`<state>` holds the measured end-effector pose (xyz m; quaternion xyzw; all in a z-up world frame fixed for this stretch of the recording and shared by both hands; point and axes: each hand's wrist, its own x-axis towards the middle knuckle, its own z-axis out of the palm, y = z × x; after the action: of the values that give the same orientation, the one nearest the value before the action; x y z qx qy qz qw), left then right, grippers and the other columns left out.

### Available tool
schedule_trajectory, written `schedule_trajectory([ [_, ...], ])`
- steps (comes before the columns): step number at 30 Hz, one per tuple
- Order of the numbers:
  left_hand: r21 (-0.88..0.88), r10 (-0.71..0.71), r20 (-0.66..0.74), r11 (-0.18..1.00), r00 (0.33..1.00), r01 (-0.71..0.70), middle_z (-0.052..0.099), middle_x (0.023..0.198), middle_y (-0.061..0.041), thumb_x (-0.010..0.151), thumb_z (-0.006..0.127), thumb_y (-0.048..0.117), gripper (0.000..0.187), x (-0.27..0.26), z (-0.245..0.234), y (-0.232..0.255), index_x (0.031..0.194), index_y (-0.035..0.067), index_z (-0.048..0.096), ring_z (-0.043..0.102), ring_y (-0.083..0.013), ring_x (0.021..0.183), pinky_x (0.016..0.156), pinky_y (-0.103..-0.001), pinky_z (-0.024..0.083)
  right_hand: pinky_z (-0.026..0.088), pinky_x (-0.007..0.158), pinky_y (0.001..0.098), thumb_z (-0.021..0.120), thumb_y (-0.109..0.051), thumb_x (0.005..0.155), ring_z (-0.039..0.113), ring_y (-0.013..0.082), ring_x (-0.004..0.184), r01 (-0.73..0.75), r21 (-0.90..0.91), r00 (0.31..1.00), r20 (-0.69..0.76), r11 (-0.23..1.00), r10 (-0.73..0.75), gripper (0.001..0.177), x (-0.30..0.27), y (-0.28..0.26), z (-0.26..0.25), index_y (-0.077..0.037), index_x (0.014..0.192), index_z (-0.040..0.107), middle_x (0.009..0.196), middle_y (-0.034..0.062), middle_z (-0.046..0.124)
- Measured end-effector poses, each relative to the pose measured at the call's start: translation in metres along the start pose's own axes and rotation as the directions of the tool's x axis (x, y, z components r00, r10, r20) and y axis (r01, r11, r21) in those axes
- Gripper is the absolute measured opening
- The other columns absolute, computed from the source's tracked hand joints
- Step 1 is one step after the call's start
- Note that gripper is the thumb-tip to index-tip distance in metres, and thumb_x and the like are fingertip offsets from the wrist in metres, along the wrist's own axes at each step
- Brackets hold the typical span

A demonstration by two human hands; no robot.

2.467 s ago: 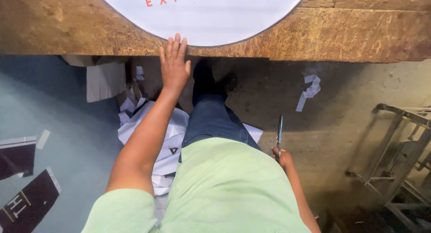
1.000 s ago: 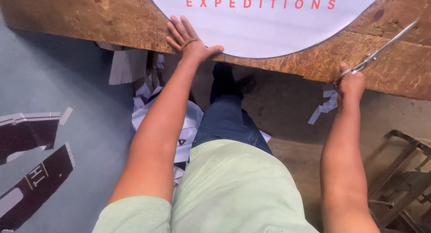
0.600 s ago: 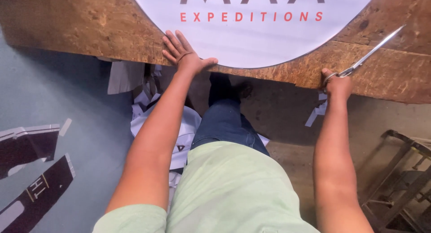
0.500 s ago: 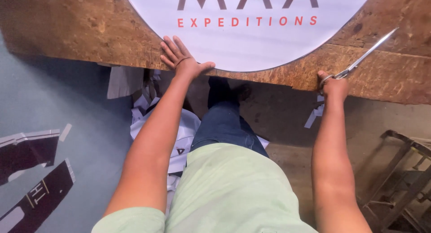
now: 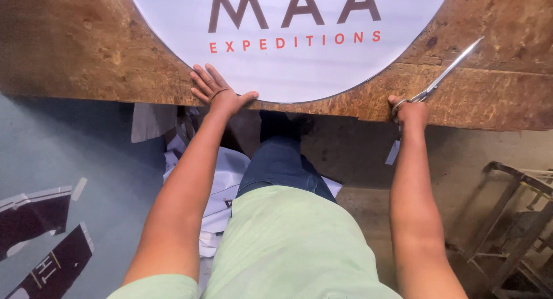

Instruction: The person uses large shears to cut a circular shape out of a large white sheet of material featuring a printed logo. They carefully follow a pre-drawn circular outline, trimming the excess material from the edges and discarding the cut pieces onto the floor.

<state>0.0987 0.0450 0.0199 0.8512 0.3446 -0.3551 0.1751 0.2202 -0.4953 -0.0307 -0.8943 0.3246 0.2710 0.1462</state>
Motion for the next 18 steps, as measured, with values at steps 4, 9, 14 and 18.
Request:
schedule_trajectory([
  [4, 0.005, -0.011, -0.002, 1.0, 1.0, 0.012, -0.032, 0.171, -0.032, 0.068, 0.08, 0.092, 0.17, -0.007, -0.007, 0.005, 0.169, 0.0, -0.022, -0.034, -0.0493, 0.157, 0.123, -0.072, -0.021, 0.057, 0.101, 0.05, 0.104, -0.066, 0.071, 0.072, 0.0387, 0.119, -0.013, 0.016, 1.0, -0.011, 1.0, 0.013, 0.079, 0.015, 0.008, 0.009, 0.0, 0.107, 0.081, 0.111, 0.019, 0.08],
  [9, 0.004, -0.032, -0.017, 0.999, 0.999, 0.032, -0.029, 0.171, -0.034, 0.067, 0.084, 0.086, 0.169, -0.001, -0.007, 0.009, 0.169, -0.002, -0.019, -0.033, -0.0505, 0.156, 0.125, -0.072, -0.018, 0.06, 0.095, 0.0521, 0.107, -0.066, 0.065, 0.076, 0.0375, 0.111, -0.084, 0.037, 0.996, -0.034, 0.996, 0.086, 0.073, 0.003, -0.007, 0.004, -0.007, 0.101, 0.082, 0.103, 0.0116, 0.082],
  [14, 0.028, -0.041, -0.009, 0.999, 0.999, 0.041, -0.026, 0.171, -0.037, 0.069, 0.082, 0.082, 0.165, -0.006, -0.015, 0.017, 0.169, -0.006, -0.014, -0.028, -0.0532, 0.158, 0.126, -0.072, -0.012, 0.06, 0.093, 0.0553, 0.107, -0.041, 0.071, 0.073, 0.0431, 0.113, -0.043, 0.162, 0.999, -0.018, 0.986, 0.046, 0.057, -0.007, -0.008, 0.003, -0.002, 0.102, 0.08, 0.103, 0.0179, 0.08],
  [18, 0.073, -0.055, 0.021, 0.996, 0.998, 0.054, -0.028, 0.17, -0.038, 0.066, 0.081, 0.086, 0.169, 0.008, -0.001, 0.01, 0.168, -0.006, -0.018, -0.03, -0.0536, 0.157, 0.124, -0.073, -0.015, 0.059, 0.093, 0.0524, 0.108, -0.038, 0.07, 0.074, 0.0427, 0.111, -0.094, 0.156, 0.995, -0.001, 0.983, 0.095, 0.057, -0.028, -0.029, -0.013, 0.0, 0.101, 0.08, 0.103, 0.0198, 0.08],
])
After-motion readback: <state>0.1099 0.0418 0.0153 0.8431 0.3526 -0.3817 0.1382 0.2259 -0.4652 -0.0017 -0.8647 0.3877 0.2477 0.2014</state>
